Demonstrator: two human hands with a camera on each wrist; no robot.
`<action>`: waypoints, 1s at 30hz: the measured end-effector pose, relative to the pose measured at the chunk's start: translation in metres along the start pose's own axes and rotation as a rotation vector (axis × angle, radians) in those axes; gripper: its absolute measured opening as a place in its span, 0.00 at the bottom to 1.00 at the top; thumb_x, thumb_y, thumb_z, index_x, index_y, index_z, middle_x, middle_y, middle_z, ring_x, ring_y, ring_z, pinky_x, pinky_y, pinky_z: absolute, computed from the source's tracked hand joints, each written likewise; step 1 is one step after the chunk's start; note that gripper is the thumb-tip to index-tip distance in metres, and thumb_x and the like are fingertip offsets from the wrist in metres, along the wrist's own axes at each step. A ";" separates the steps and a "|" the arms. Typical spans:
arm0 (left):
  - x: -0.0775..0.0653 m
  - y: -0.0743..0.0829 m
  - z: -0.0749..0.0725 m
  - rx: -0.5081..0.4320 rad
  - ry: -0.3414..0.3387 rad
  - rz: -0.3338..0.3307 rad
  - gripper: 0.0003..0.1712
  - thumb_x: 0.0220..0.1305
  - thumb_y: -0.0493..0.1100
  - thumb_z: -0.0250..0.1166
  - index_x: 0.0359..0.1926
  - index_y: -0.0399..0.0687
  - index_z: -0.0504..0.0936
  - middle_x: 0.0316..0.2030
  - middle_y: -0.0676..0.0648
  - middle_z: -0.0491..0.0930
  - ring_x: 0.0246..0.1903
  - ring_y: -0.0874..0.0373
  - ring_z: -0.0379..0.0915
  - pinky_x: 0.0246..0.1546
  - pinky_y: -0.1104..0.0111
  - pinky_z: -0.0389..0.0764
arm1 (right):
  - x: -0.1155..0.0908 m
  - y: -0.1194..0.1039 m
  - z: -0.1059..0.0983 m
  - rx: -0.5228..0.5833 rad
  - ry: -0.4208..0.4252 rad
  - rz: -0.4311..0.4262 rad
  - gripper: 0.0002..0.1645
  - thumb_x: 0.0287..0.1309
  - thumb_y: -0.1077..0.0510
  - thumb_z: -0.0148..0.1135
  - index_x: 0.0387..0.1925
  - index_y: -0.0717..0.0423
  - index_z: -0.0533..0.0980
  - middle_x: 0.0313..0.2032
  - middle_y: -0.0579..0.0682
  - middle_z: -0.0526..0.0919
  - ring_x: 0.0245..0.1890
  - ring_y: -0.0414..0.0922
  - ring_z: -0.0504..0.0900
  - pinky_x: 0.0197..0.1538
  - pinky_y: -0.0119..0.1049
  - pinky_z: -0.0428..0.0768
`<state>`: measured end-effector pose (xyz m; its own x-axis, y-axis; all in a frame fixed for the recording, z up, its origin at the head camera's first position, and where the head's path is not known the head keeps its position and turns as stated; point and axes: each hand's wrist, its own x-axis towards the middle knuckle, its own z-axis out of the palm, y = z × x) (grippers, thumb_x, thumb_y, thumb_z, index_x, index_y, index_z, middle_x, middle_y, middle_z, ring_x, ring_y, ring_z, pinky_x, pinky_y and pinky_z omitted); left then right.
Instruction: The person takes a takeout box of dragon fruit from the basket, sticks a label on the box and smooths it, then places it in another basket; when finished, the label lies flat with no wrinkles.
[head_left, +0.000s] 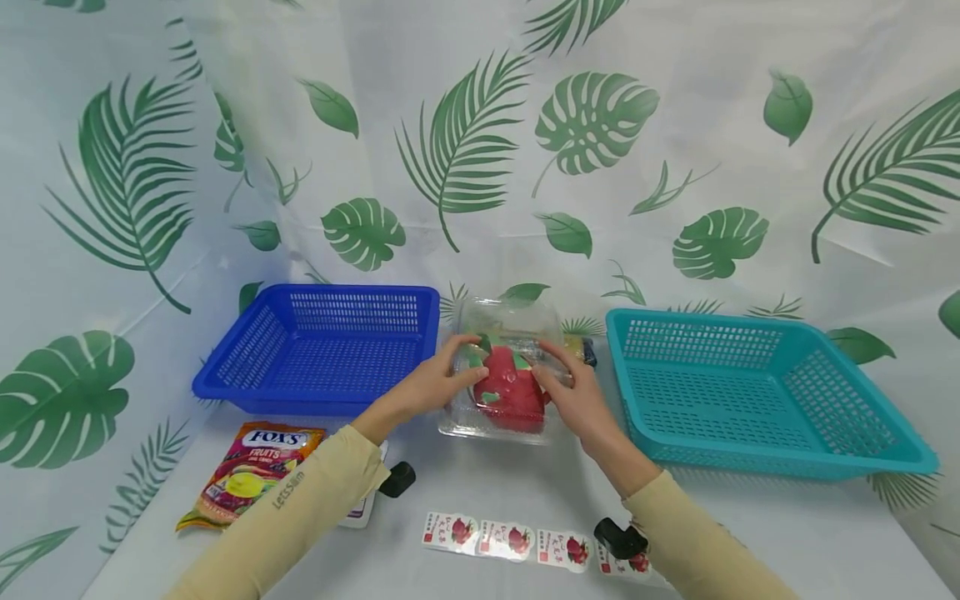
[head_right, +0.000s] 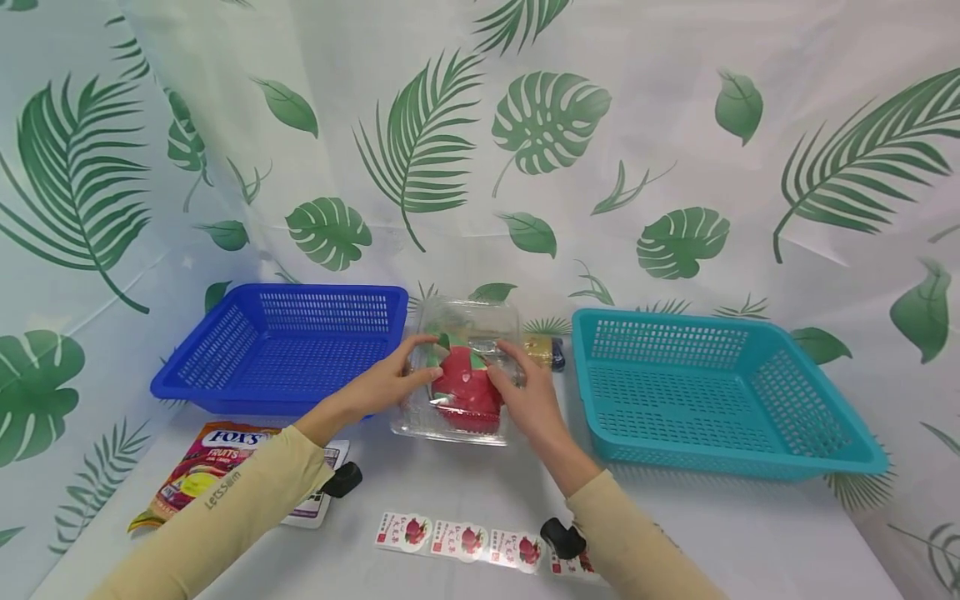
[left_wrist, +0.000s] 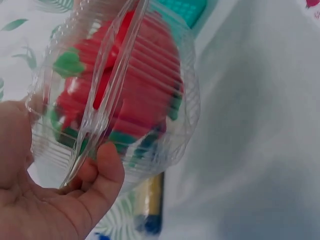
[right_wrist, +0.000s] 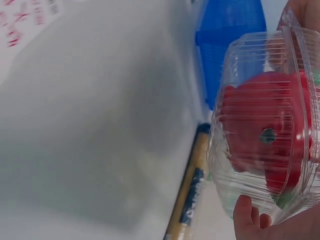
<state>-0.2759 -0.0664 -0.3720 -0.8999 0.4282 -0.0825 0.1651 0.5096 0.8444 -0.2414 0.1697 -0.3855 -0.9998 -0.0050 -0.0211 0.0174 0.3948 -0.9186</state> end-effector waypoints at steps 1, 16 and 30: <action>0.000 -0.001 0.003 -0.007 -0.002 -0.003 0.36 0.68 0.60 0.59 0.72 0.64 0.57 0.49 0.40 0.74 0.39 0.49 0.74 0.37 0.57 0.79 | -0.001 0.001 -0.001 -0.002 -0.004 0.009 0.32 0.70 0.47 0.54 0.73 0.38 0.60 0.70 0.56 0.59 0.60 0.56 0.69 0.58 0.55 0.74; 0.003 -0.025 0.033 -0.099 -0.032 0.025 0.37 0.70 0.55 0.59 0.74 0.58 0.55 0.27 0.45 0.69 0.17 0.58 0.62 0.20 0.67 0.70 | -0.004 0.031 -0.004 -0.114 -0.051 0.081 0.37 0.69 0.43 0.55 0.74 0.43 0.57 0.70 0.62 0.60 0.62 0.61 0.70 0.61 0.61 0.68; 0.009 -0.036 0.037 -0.058 -0.039 -0.003 0.37 0.68 0.63 0.58 0.73 0.65 0.57 0.25 0.46 0.69 0.18 0.56 0.66 0.23 0.64 0.72 | -0.004 0.039 -0.002 -0.133 -0.078 0.114 0.37 0.69 0.42 0.54 0.74 0.41 0.55 0.70 0.65 0.59 0.62 0.61 0.70 0.61 0.65 0.65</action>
<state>-0.2748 -0.0533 -0.4227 -0.8835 0.4566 -0.1045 0.1381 0.4670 0.8734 -0.2368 0.1873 -0.4203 -0.9873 -0.0227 -0.1570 0.1230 0.5151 -0.8482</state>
